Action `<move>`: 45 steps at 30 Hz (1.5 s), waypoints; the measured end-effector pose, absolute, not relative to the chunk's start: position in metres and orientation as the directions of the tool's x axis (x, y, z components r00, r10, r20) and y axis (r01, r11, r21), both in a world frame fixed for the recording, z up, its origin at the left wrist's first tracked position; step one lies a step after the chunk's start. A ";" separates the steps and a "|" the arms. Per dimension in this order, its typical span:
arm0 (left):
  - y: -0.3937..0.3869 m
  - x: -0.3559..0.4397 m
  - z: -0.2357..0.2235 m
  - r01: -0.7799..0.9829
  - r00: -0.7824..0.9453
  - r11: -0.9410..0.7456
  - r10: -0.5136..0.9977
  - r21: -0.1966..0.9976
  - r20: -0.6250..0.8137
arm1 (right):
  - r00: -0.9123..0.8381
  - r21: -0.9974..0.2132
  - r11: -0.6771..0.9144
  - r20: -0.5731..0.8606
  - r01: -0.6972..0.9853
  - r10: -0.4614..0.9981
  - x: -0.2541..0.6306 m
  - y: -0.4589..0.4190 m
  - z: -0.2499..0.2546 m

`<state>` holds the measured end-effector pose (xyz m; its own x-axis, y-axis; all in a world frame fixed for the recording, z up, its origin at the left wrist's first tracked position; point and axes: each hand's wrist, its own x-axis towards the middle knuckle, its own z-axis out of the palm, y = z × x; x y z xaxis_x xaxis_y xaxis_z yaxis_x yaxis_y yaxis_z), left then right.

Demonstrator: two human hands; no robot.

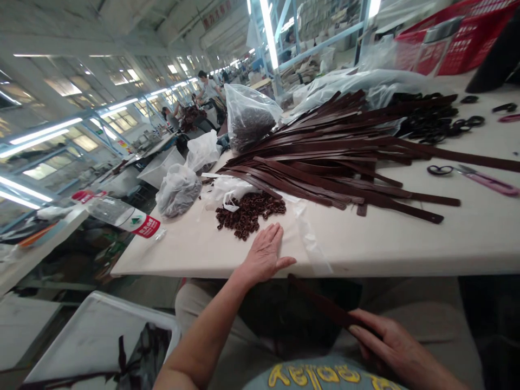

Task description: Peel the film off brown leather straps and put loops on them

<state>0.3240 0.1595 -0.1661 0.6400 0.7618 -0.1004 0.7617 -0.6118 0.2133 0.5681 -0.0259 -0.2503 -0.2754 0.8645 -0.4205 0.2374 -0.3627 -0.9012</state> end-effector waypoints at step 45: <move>0.055 0.370 -0.191 0.029 0.468 0.512 0.752 0.859 -0.464 | -0.073 -0.977 -0.184 -0.192 0.109 0.979 0.558 0.050 -0.171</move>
